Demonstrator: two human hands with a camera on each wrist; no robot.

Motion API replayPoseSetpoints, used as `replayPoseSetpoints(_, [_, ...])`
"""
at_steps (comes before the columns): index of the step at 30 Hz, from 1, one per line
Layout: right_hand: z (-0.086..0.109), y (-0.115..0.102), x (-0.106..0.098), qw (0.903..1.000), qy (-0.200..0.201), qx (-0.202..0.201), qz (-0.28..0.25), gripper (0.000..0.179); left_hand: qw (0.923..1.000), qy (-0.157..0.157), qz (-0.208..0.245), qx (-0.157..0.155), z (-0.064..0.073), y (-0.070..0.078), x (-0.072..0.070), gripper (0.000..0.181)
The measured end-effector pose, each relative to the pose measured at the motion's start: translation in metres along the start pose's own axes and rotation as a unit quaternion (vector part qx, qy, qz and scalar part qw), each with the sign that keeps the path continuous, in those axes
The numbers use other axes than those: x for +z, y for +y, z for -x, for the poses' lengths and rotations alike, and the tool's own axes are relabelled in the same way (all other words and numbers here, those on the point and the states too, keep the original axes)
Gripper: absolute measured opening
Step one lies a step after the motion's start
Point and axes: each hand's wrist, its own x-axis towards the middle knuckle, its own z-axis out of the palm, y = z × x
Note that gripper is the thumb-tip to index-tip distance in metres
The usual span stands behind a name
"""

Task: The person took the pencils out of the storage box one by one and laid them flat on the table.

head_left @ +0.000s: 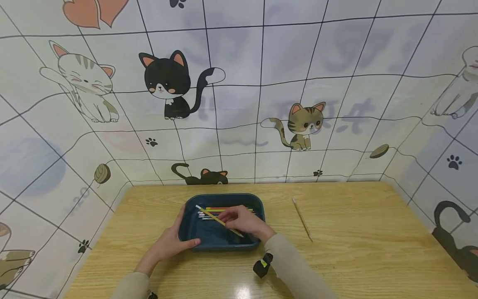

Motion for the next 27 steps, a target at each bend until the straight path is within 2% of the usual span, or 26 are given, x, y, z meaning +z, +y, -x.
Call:
replayPoseSetpoints(11, [0.009,-0.009,-0.012,0.9994,0.010,-0.028,-0.018,0.027,1.0000,-0.001,0.004,0.001,-0.001,-0.002,0.001,0.114])
replayPoseSetpoints(19, [0.016,-0.010,-0.027,0.9987,0.021,-0.045,0.000,0.028,1.0000,-0.002,0.007,0.002,-0.001,-0.003,0.001,0.115])
replayPoseSetpoints(27, [0.037,-0.024,-0.045,0.9979,0.028,-0.058,0.007,0.030,1.0000,-0.002,0.009,0.004,0.000,-0.003,0.001,0.115])
